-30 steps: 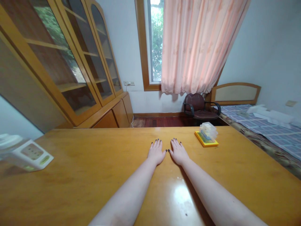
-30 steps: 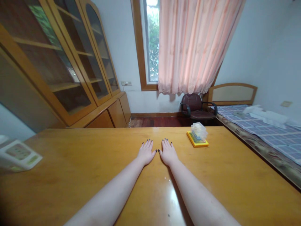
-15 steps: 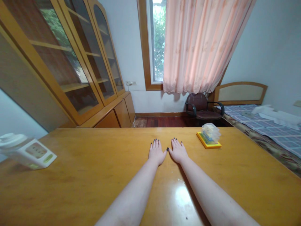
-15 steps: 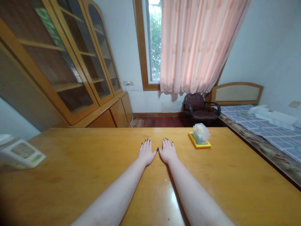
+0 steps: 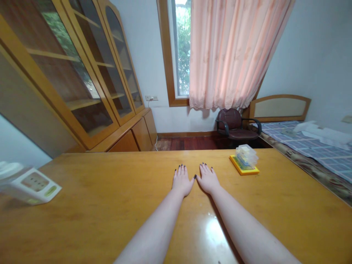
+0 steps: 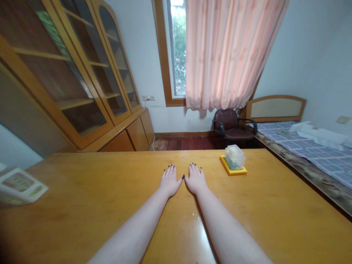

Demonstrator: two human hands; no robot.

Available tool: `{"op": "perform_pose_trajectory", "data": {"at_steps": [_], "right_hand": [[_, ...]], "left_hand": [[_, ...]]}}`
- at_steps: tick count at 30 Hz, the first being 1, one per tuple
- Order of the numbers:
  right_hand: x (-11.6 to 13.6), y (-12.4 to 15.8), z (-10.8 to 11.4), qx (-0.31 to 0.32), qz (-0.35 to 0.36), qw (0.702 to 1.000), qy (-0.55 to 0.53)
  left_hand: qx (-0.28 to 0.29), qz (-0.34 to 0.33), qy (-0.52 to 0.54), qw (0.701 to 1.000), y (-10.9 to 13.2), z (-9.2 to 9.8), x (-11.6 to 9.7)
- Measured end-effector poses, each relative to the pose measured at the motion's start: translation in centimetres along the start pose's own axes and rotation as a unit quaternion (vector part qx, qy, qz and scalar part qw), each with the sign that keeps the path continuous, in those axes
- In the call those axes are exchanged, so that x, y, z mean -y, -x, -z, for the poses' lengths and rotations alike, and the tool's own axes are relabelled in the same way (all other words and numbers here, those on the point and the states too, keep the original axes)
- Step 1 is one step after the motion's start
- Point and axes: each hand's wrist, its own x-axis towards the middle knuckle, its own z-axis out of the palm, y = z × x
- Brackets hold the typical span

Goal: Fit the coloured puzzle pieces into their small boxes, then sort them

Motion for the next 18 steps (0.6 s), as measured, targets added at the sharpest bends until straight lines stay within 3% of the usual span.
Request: {"op": "perform_pose_trajectory", "data": {"at_steps": [18], "right_hand": [[0.07,0.05,0.23,0.004,-0.002,1.000,-0.012]], "left_hand": [[0.009,0.000,0.008,1.000,-0.05,0.17,-0.08]]}}
